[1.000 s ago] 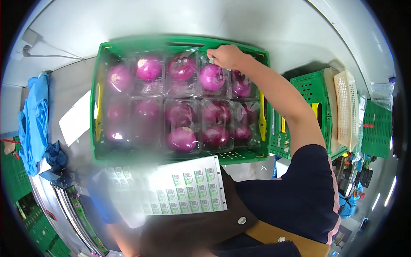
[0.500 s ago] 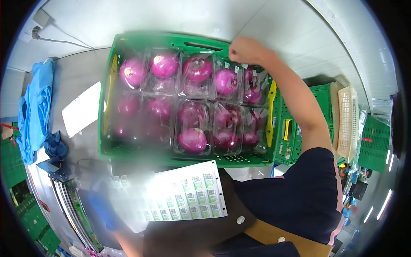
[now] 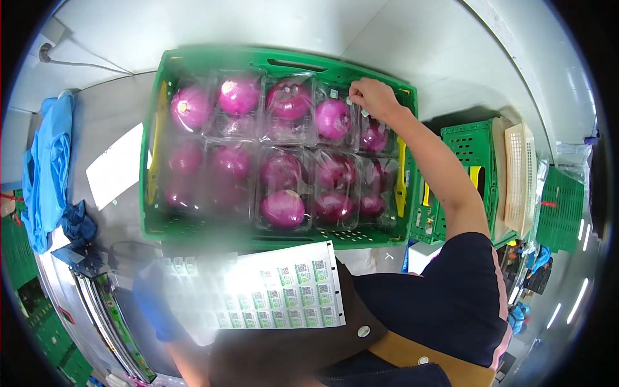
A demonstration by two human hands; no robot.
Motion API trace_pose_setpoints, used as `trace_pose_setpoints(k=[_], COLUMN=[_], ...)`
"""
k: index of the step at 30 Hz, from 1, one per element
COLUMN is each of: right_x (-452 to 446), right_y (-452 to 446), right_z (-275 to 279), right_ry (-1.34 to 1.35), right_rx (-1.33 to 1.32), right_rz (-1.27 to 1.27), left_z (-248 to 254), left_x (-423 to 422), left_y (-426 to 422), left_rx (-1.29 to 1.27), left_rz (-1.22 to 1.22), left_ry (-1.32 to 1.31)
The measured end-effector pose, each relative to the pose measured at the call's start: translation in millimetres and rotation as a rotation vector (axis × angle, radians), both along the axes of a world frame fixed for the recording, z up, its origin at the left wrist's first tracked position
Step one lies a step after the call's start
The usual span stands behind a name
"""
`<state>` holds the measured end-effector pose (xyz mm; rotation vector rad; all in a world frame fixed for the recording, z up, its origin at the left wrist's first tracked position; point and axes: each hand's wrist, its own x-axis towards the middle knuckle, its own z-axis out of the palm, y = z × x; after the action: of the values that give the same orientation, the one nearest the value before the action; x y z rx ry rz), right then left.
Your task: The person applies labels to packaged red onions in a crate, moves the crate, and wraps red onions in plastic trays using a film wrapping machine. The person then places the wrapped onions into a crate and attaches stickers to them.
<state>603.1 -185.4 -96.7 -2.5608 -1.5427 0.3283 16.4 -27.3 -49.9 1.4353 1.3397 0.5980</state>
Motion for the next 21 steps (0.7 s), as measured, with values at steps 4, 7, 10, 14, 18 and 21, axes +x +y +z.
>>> trace_pose_setpoints(k=[4,7,10,14,18,21], right_x=[-3.9,-6.7,-6.3,-6.9,-11.1,-14.5], right_y=[-6.5,-8.3,-12.0,-20.0,-22.8,-26.7], right_z=[7.2,12.9,14.9,15.9,19.6,18.1], right_ry=[-0.007,0.104,0.158,0.196,0.23,0.223], right_rx=[0.015,-0.054,-0.079,-0.042,-0.052,-0.037], right_rz=[0.024,-0.033,-0.036,-0.001,-0.024,-0.036], left_z=[-2.2,0.6,5.0,3.6,14.2,6.7], left_x=[-1.4,3.7,4.3,4.3,18.3,12.3], left_y=[1.2,-2.5,-3.5,-3.2,-5.8,-1.8], left_rx=[-0.002,0.0,-0.013,-0.021,-0.072,-0.071], left_rz=[0.001,0.027,0.039,0.045,0.088,0.06], left_ry=[0.004,-0.032,-0.033,-0.024,-0.023,-0.053])
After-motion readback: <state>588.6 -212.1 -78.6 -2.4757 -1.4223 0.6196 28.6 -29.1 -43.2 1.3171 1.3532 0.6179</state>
